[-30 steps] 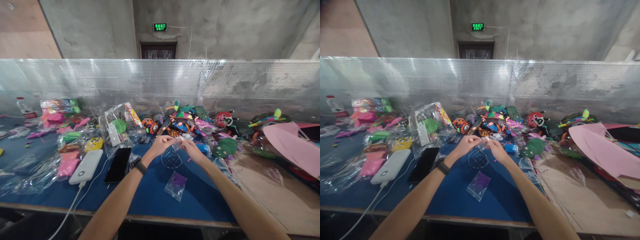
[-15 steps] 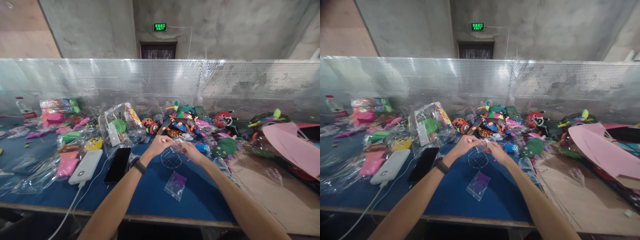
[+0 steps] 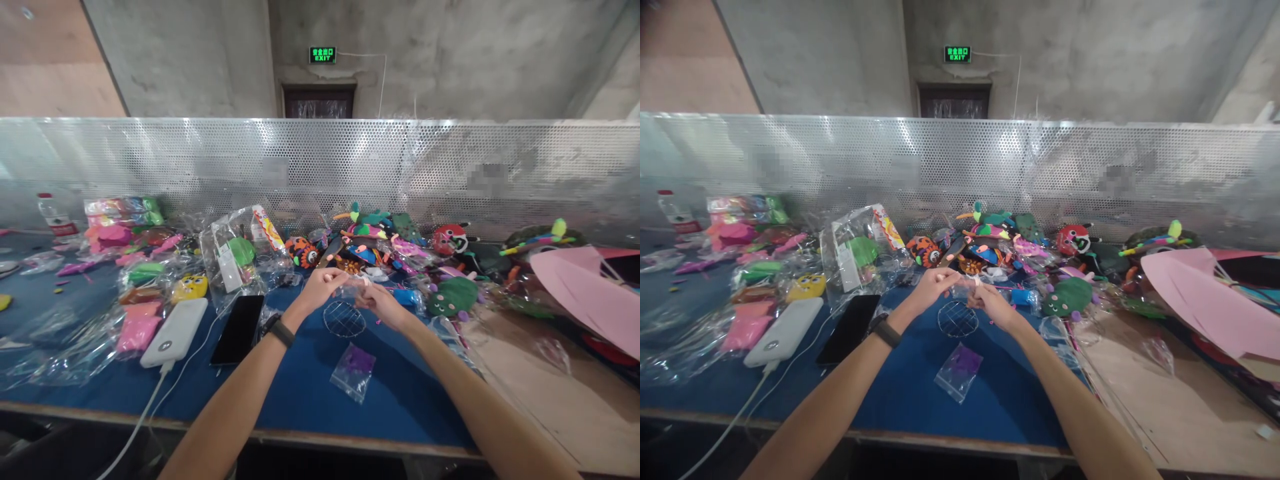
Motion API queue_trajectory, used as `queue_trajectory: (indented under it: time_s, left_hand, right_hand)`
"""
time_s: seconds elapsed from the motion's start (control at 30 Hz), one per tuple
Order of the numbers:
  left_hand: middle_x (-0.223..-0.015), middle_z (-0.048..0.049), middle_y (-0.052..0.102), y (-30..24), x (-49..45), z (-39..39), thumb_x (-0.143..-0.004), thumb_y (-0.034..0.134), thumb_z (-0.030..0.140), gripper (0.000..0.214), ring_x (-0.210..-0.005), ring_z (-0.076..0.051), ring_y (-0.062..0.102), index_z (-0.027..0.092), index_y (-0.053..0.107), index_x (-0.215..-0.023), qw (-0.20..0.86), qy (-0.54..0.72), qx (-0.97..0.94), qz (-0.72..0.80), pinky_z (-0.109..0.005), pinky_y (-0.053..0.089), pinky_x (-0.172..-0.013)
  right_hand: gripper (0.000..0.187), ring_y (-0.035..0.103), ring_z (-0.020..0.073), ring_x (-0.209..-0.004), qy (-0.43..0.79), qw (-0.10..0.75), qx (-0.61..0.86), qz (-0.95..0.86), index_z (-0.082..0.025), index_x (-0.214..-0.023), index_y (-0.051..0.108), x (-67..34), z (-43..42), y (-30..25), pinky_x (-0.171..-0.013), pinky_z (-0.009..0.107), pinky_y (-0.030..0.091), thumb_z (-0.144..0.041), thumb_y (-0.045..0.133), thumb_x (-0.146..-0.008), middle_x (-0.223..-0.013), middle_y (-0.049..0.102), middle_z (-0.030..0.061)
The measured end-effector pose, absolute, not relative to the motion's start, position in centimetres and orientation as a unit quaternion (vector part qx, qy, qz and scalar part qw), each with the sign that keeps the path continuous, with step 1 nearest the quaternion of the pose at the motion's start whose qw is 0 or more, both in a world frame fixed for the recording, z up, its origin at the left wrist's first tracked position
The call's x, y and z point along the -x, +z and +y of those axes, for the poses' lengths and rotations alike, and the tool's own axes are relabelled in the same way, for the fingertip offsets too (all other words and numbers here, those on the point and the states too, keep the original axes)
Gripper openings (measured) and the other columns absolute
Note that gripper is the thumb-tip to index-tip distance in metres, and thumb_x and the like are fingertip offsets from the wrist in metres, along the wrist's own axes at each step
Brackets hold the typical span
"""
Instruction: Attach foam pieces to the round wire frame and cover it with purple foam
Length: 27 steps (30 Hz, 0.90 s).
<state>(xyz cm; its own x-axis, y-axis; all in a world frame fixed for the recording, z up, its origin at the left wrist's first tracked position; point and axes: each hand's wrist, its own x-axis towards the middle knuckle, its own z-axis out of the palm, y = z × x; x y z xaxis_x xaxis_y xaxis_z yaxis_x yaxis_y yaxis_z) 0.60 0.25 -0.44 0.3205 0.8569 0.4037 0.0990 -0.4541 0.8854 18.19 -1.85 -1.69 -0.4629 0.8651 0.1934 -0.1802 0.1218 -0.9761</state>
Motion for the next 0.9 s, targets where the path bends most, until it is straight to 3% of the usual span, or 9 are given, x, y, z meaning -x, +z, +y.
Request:
queue_trajectory:
  time_s: [0.13, 0.23, 0.37, 0.47, 0.6, 0.73, 0.9]
  left_hand:
    - [-0.051, 0.0045, 0.042, -0.70, -0.40, 0.81, -0.076, 0.061, 0.045, 0.032, -0.046, -0.007, 0.040, 0.013, 0.063, -0.075, 0.467, 0.506, -0.656, 0.309, -0.021, 0.035, -0.046]
    - [-0.051, 0.0051, 0.038, -0.69, -0.46, 1.01, -0.074, 0.062, 0.047, 0.034, -0.046, -0.008, 0.039, 0.014, 0.060, -0.070, 0.535, 0.530, -0.593, 0.284, -0.021, 0.037, -0.045]
    - [-0.063, -0.0005, 0.047, -0.50, -0.74, 1.09, -0.074, 0.060, 0.049, 0.044, -0.050, -0.008, 0.044, 0.013, 0.048, -0.053, 0.593, 0.561, -0.524, 0.243, -0.022, 0.038, -0.044]
    - [-0.062, 0.0021, 0.045, -0.53, -0.88, 1.17, -0.072, 0.064, 0.040, 0.031, -0.051, -0.007, 0.044, 0.013, 0.050, -0.062, 0.619, 0.554, -0.512, 0.215, -0.022, 0.042, -0.048]
    - [-0.068, 0.0040, 0.047, -0.79, -0.97, 1.13, -0.070, 0.068, 0.026, 0.024, -0.064, -0.008, 0.051, 0.015, 0.052, -0.084, 0.605, 0.545, -0.524, 0.250, -0.021, 0.047, -0.062]
    - [-0.077, 0.0009, 0.051, -0.95, -1.06, 0.95, -0.076, 0.064, 0.039, 0.031, -0.072, -0.010, 0.056, 0.015, 0.050, -0.090, 0.553, 0.545, -0.553, 0.304, -0.027, 0.051, -0.069]
    - [-0.063, 0.0031, 0.052, -0.92, -0.99, 0.74, -0.077, 0.057, 0.056, 0.041, -0.050, -0.010, 0.053, 0.018, 0.043, -0.088, 0.477, 0.544, -0.592, 0.354, -0.026, 0.050, -0.051]
  right_hand:
    - [0.034, 0.021, 0.0102, -0.052, 0.597, 0.433, 0.268, -0.620, -0.019, -0.097, 0.064, -18.46, -1.86, -1.52, -0.060, 0.027, 0.029, -0.020, 0.045, -0.068, -0.055, 0.020, -0.0072]
    - [0.037, 0.020, 0.0104, -0.052, 0.587, 0.431, 0.273, -0.629, -0.017, -0.100, 0.064, -18.41, -1.93, -1.53, -0.058, 0.027, 0.026, -0.020, 0.044, -0.069, -0.055, 0.020, -0.0071]
    - [0.038, 0.020, 0.0100, -0.051, 0.579, 0.426, 0.269, -0.641, -0.016, -0.102, 0.064, -18.22, -1.96, -1.64, -0.056, 0.027, 0.024, -0.019, 0.043, -0.070, -0.054, 0.021, -0.0072]
    - [0.040, 0.020, 0.0097, -0.051, 0.574, 0.426, 0.265, -0.647, -0.015, -0.104, 0.063, -18.28, -1.74, -1.83, -0.055, 0.027, 0.023, -0.019, 0.043, -0.071, -0.055, 0.022, -0.0071]
    - [0.040, 0.019, 0.0099, -0.051, 0.562, 0.426, 0.267, -0.657, -0.015, -0.105, 0.062, -18.58, -1.40, -1.93, -0.053, 0.026, 0.022, -0.019, 0.042, -0.071, -0.055, 0.021, -0.0072]
    - [0.041, 0.020, 0.0099, -0.050, 0.549, 0.431, 0.279, -0.660, -0.015, -0.106, 0.062, -18.81, -1.42, -1.67, -0.053, 0.026, 0.022, -0.020, 0.043, -0.071, -0.054, 0.021, -0.0077]
    - [0.041, 0.021, 0.0094, -0.048, 0.540, 0.438, 0.285, -0.660, -0.014, -0.106, 0.062, -18.91, -1.44, -1.58, -0.052, 0.026, 0.024, -0.020, 0.043, -0.071, -0.051, 0.020, -0.0085]
